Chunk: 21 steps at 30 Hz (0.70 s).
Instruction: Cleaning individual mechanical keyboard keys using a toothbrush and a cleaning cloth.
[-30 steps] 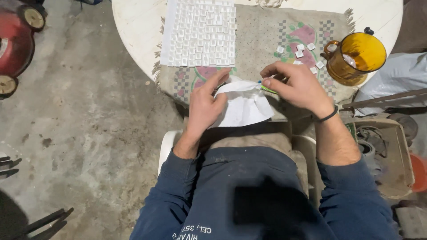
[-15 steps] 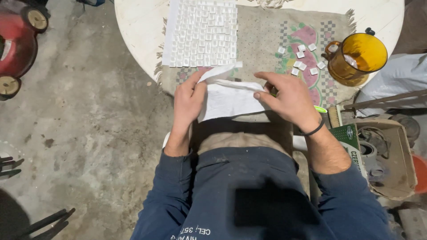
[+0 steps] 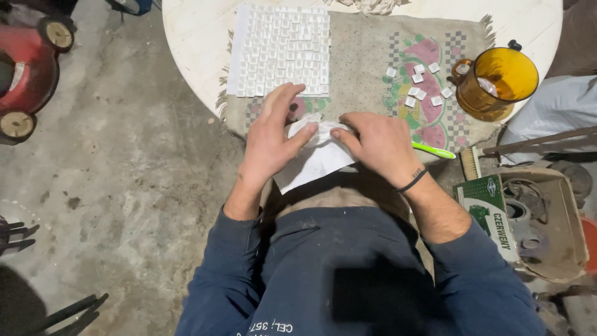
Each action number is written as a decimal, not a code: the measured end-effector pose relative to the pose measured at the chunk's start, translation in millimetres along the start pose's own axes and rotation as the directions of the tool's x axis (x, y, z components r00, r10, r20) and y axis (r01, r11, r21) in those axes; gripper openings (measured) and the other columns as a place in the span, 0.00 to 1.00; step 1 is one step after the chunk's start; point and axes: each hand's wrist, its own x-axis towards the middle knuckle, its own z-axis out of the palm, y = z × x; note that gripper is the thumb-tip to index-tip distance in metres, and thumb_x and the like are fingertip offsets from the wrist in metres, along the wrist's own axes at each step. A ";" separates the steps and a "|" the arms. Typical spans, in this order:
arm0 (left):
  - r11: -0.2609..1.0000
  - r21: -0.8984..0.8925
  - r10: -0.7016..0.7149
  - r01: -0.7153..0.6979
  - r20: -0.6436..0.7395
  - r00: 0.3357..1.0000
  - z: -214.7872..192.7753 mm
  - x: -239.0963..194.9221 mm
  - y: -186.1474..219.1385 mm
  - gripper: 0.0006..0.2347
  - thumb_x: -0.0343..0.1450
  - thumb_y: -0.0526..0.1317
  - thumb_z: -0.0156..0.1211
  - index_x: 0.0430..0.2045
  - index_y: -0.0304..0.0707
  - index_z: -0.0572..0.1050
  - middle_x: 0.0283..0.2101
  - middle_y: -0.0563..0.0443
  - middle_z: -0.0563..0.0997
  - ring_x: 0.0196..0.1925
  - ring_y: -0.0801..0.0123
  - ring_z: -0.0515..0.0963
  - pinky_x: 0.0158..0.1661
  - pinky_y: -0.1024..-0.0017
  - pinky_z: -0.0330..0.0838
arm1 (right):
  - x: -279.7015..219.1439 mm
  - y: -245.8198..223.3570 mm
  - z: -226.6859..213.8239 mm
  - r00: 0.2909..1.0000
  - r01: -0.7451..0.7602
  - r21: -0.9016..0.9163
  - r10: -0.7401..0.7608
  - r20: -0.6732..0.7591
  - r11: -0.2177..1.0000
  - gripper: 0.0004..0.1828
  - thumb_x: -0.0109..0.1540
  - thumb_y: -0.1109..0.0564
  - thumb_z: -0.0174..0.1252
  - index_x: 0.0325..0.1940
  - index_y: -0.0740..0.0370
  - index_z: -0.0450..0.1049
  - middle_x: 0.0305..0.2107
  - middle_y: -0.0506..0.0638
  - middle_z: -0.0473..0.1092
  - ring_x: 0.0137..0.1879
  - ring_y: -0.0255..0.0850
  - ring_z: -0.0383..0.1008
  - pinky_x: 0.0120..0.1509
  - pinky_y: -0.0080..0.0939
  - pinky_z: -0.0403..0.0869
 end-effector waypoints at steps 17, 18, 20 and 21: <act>1.000 -0.010 -0.004 0.003 -0.045 0.999 15.6 -12.3 -34.5 0.10 0.72 0.33 0.61 0.47 0.40 0.79 0.41 0.44 0.84 0.39 0.59 0.86 0.39 0.68 0.77 | -19.2 -23.8 -7.1 0.899 0.323 -0.040 -0.320 -0.298 0.946 0.12 0.63 0.55 0.62 0.50 0.57 0.79 0.47 0.52 0.74 0.45 0.48 0.77 0.48 0.47 0.76; 1.000 -0.007 -0.007 0.007 -0.046 0.999 16.3 -13.7 -31.8 0.10 0.72 0.33 0.61 0.47 0.40 0.79 0.41 0.44 0.84 0.39 0.59 0.86 0.39 0.68 0.77 | -16.3 -26.3 -1.9 0.899 0.325 -0.037 -0.321 -0.297 0.945 0.12 0.63 0.55 0.62 0.50 0.57 0.79 0.47 0.52 0.74 0.45 0.48 0.77 0.48 0.47 0.76; 0.980 -0.178 -0.104 0.090 -0.067 0.992 16.9 -16.9 -26.4 0.11 0.72 0.31 0.58 0.48 0.39 0.79 0.38 0.48 0.86 0.37 0.72 0.86 0.38 0.73 0.78 | -10.8 -32.0 8.8 0.927 0.369 0.114 -0.355 -0.121 0.923 0.12 0.62 0.55 0.63 0.49 0.57 0.79 0.43 0.51 0.75 0.44 0.49 0.78 0.45 0.46 0.76; 0.980 -0.177 -0.105 0.092 -0.066 0.992 19.1 -19.7 -30.0 0.11 0.72 0.31 0.58 0.48 0.39 0.79 0.38 0.48 0.86 0.37 0.72 0.86 0.38 0.73 0.78 | -6.0 -28.1 16.9 0.927 0.368 0.116 -0.354 -0.121 0.923 0.12 0.62 0.55 0.63 0.49 0.57 0.79 0.43 0.51 0.75 0.44 0.49 0.78 0.45 0.46 0.76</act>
